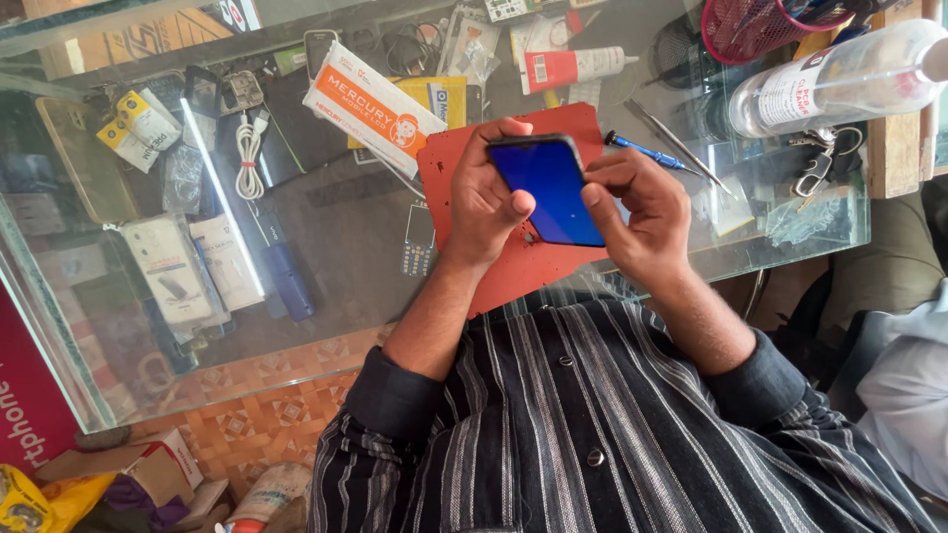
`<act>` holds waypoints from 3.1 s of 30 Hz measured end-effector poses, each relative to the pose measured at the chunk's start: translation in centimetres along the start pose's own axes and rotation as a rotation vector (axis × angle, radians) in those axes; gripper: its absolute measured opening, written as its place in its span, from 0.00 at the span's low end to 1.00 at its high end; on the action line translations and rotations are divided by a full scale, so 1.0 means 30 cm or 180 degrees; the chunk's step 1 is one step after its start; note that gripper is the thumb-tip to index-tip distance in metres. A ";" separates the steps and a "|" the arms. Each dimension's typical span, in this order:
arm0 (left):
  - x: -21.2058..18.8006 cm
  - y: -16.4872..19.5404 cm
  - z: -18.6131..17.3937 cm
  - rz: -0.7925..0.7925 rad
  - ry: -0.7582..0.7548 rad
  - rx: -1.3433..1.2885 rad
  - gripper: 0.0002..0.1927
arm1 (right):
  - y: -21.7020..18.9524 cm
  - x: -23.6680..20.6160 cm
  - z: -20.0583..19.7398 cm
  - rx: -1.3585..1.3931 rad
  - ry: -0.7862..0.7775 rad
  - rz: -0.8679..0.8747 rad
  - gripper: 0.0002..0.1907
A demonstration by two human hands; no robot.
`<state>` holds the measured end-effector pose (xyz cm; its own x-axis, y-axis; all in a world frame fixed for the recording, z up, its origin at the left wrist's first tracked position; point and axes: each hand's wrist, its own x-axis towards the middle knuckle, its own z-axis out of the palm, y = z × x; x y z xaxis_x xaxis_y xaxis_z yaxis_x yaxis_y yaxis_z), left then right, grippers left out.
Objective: The person pries open the back cover of a smartphone using a metal pry tool, then uses a screwdriver to work on the internal components. They power the phone on, wait for it to boot, continue working on the internals, and finally hold the phone as it displays the home screen.
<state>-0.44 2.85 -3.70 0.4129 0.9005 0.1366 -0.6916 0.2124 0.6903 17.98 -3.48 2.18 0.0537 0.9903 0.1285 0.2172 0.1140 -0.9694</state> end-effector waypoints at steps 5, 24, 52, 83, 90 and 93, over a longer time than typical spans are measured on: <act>0.014 -0.016 -0.004 -0.0028 0.0312 -0.0087 0.30 | -0.042 0.013 -0.001 0.0493 -0.0435 0.0319 0.05; 0.032 -0.046 0.008 -0.0050 0.1054 0.0179 0.23 | 0.002 0.054 -0.001 0.1064 -0.0521 0.0978 0.03; 0.049 -0.038 0.017 -0.0114 0.1090 0.0269 0.21 | 0.028 0.078 -0.004 0.1069 -0.0533 0.0927 0.04; 0.001 0.002 0.049 0.0008 0.0244 0.0742 0.33 | 0.194 0.037 -0.004 0.2616 0.0439 0.0935 0.07; -0.030 0.050 0.048 0.0039 -0.0131 0.1107 0.30 | 0.206 0.004 0.039 0.3020 0.0471 0.0363 0.06; -0.033 0.068 0.056 0.0047 -0.0330 0.1445 0.31 | 0.205 -0.002 0.048 0.2961 0.0604 0.0439 0.07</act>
<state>-1.27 1.75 -1.23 0.4780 0.8546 0.2030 -0.3779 -0.0085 0.9258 17.89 -2.74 -4.09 0.1955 0.9796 -0.0467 -0.6592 0.0960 -0.7458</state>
